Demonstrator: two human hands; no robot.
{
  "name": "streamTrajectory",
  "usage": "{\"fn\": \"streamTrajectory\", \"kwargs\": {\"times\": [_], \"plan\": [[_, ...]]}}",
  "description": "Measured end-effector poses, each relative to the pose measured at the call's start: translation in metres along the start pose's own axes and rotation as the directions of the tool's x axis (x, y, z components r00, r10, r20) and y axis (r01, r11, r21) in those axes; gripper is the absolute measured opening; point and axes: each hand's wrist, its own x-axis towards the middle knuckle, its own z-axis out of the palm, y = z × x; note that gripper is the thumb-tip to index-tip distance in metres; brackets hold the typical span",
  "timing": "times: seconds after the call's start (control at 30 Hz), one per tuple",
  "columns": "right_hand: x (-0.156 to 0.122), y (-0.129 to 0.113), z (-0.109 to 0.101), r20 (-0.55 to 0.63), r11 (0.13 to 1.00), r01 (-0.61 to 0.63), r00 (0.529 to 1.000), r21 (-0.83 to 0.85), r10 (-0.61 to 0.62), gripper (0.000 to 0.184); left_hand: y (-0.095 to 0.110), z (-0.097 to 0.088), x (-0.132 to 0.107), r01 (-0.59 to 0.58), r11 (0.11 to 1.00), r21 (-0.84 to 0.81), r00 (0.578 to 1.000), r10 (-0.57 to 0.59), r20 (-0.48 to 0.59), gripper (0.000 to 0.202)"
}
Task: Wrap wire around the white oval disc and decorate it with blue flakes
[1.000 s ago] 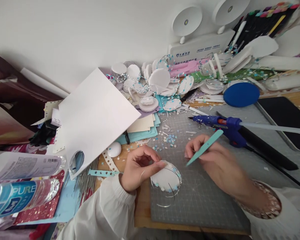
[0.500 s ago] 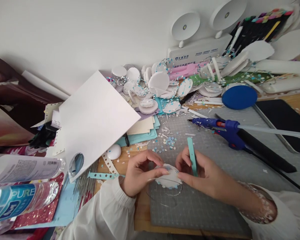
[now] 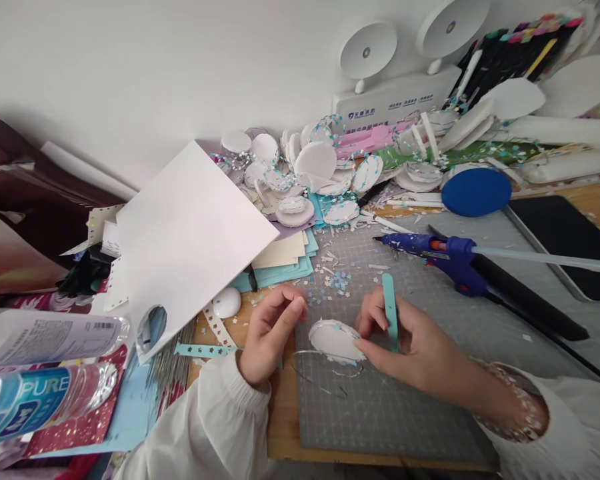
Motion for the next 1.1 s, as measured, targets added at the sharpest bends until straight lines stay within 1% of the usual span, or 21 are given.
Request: {"fn": "streamTrajectory", "kwargs": {"times": [0.1,0.23,0.33,0.37,0.43,0.47,0.5,0.57,0.63,0.73,0.83,0.9,0.97,1.03,1.1], "plan": [[0.0,-0.002,0.0,0.001,1.0,-0.019,1.0,0.006,0.019,0.028,-0.003,-0.001,0.0,0.035,0.999,0.019,0.999,-0.035,-0.011,0.034],[0.001,-0.005,0.001,-0.005,1.0,-0.025,1.0,0.016,0.025,0.029,-0.004,-0.001,0.0,0.047,0.997,0.067,0.999,-0.046,-0.013,0.043],[0.001,-0.005,0.001,-0.008,0.999,-0.029,1.0,0.021,0.029,0.029,-0.002,-0.001,0.001,-0.004,0.993,0.118,1.0,0.007,-0.019,0.045],[0.001,-0.005,0.001,-0.004,0.999,-0.031,0.999,0.025,0.032,0.028,-0.001,-0.001,0.001,-0.036,0.992,0.119,0.999,0.038,-0.014,0.041],[0.0,-0.005,0.001,0.006,0.999,-0.034,0.999,0.036,0.034,0.028,0.003,0.001,0.002,-0.08,0.993,0.091,0.997,0.079,0.012,0.024],[0.0,-0.005,0.001,0.011,0.999,-0.035,0.999,0.04,0.035,0.028,0.005,0.002,0.002,-0.079,0.994,0.071,0.997,0.077,0.031,0.015],[0.0,-0.004,0.001,0.015,0.998,-0.036,0.999,0.043,0.035,0.027,0.006,0.003,0.002,-0.065,0.996,0.057,0.997,0.063,0.048,0.012],[0.0,-0.004,0.001,0.018,0.998,-0.036,0.999,0.047,0.035,0.027,0.007,0.004,0.002,-0.021,0.999,0.042,0.998,0.019,0.057,0.012],[0.0,-0.004,0.001,0.018,0.998,-0.036,0.999,0.045,0.035,0.028,0.007,0.005,0.001,0.016,0.999,0.043,0.999,-0.017,0.04,0.013],[0.001,-0.005,0.002,0.013,0.999,-0.035,0.999,0.035,0.035,0.029,0.006,0.005,0.0,0.023,0.998,0.053,1.0,-0.024,0.014,0.015],[0.0,-0.004,0.002,0.009,0.999,-0.036,0.999,0.034,0.036,0.028,0.006,0.005,0.0,0.016,0.996,0.091,1.0,-0.018,0.023,0.017],[0.0,-0.003,0.002,0.008,0.999,-0.037,0.999,0.036,0.037,0.028,0.006,0.005,0.0,0.028,0.993,0.114,0.999,-0.032,0.036,0.023],[0.0,-0.003,0.002,0.004,0.999,-0.034,0.999,0.032,0.034,0.029,0.006,0.005,0.0,0.046,0.992,0.115,0.998,-0.05,0.033,0.025],[0.001,-0.003,0.002,0.001,0.999,-0.031,1.0,0.03,0.031,0.029,0.005,0.005,0.0,0.037,0.993,0.109,0.999,-0.039,0.015,0.028],[0.001,-0.003,0.002,0.004,0.999,-0.031,1.0,0.035,0.031,0.029,0.005,0.004,0.0,-0.006,0.992,0.123,1.0,0.004,0.018,0.036]]}}
